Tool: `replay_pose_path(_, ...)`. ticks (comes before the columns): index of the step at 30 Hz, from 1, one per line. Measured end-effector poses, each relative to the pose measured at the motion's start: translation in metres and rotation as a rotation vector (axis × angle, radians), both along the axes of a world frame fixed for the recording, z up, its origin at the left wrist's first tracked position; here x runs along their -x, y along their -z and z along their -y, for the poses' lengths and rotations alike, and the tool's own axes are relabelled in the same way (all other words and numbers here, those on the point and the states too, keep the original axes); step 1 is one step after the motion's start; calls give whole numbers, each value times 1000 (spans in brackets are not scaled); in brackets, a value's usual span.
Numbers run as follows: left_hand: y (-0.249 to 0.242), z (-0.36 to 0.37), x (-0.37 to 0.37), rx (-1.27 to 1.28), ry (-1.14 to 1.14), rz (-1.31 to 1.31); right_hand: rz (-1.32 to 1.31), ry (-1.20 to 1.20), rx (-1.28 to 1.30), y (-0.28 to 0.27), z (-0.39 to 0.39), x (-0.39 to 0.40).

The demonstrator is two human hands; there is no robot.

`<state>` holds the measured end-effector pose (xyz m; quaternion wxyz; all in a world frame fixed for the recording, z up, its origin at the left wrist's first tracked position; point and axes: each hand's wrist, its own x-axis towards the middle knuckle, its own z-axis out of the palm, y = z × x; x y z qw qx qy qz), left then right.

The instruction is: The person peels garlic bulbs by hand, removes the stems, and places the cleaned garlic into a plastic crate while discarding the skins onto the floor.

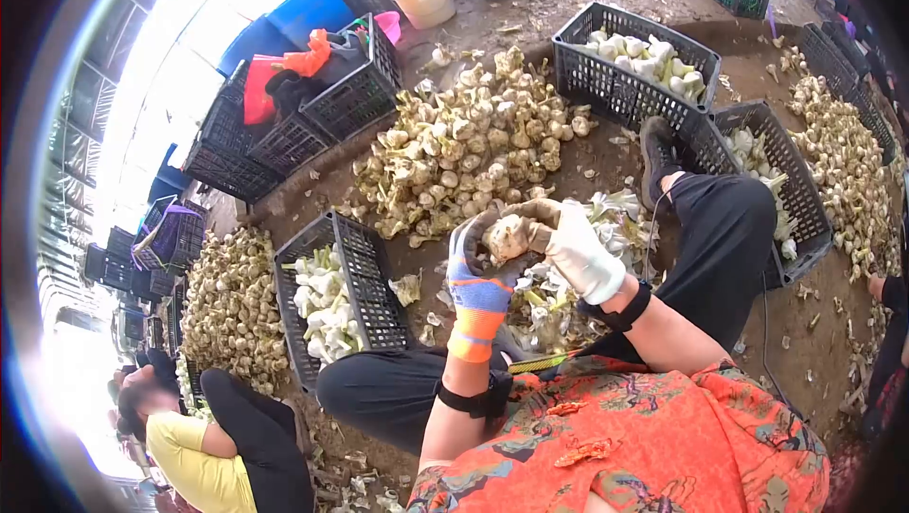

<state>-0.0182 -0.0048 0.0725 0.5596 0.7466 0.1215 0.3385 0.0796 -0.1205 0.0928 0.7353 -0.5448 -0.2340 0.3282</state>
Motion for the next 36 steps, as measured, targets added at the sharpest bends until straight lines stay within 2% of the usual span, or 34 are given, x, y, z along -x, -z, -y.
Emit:
replay_pose_path(2, -1, -5, 3, -114, -75, 34, -34, -23, 33, 0, -10, 5)
replay_pose_path(6, 3, -22, 13, -247, -125, -69, -177, -70, -54, 27, -35, 12)
replay_pose_path(10, 15, -31, 10, -283, -115, -96, -295, -145, -161, 32, -42, 9)
replay_pose_path(11, 19, -32, 8, -269, -111, -66, -331, -165, -66, 24, -38, 7)
replay_pose_path(14, 28, -35, 8, -291, -94, -99, -463, -190, -134, 32, -35, 6)
replay_pose_path(15, 33, -39, 9, -329, -67, -125, -472, -190, -103, 31, -32, 6)
replay_pose_path(18, 40, -41, 9, -164, -114, -89, -487, -169, -76, 28, -30, 9)
replay_pose_path(22, 27, -40, 10, -216, -98, -58, -472, -181, -55, 35, -31, 6)
replay_pose_path(25, 22, -43, 12, -412, -103, -128, -372, -190, -83, 43, -36, 7)
replay_pose_path(28, 20, -40, 10, -362, -104, -105, -495, -111, 58, 34, -30, 7)
replay_pose_path(29, 17, -40, 11, -417, -98, -116, -507, -103, 40, 36, -30, 6)
replay_pose_path(32, 7, -34, 9, -151, 30, -75, -511, -193, -66, 35, -22, 1)
replay_pose_path(33, 9, -36, 11, -94, 66, -147, -430, -217, -96, 44, -24, -3)
replay_pose_path(36, 35, -42, 10, 364, 174, -90, 49, -164, 50, 51, -23, -6)
